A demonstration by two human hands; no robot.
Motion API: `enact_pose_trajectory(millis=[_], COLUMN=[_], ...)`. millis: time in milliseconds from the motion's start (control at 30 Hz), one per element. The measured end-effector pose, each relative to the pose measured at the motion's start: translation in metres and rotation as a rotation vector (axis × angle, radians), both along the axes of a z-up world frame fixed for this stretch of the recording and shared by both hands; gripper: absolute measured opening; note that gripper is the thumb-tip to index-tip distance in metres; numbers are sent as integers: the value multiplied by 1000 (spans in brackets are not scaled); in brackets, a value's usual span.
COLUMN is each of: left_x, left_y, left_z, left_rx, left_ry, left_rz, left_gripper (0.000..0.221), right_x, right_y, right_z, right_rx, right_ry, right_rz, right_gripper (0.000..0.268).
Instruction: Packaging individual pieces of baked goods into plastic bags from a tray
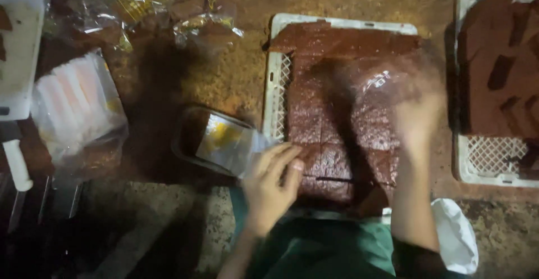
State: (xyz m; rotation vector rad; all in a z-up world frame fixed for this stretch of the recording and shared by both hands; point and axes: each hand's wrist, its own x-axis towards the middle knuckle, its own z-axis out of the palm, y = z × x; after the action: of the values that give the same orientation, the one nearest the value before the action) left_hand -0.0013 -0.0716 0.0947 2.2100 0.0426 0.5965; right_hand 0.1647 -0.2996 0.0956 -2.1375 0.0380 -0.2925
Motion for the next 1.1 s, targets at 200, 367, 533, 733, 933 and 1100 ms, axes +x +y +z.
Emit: enact_pose_trajectory(millis=[200,367,533,733,933,1100], left_x=[5,12,12,3,9,-14], left_y=[61,57,69,57,59,86], left_z=[-108,-114,-118,-111,-43,-123], left_rx=[388,281,-100,-316,-289,551], left_ry=[618,247,582,497,685,606], left_rz=[195,293,346,540,523,365], left_gripper=[33,23,40,36,23,27], right_x=[60,107,129,115,21,-52], right_y=[31,156,159,108,69,92], right_z=[14,-68,-134,-141,-59,-6], right_rx=[-9,-388,-828,-71,1019,1016], right_ry=[-229,38,-105,136,511,453], right_rz=[-128,507,482,227,82,243], right_gripper=[71,69,52,32,45,38])
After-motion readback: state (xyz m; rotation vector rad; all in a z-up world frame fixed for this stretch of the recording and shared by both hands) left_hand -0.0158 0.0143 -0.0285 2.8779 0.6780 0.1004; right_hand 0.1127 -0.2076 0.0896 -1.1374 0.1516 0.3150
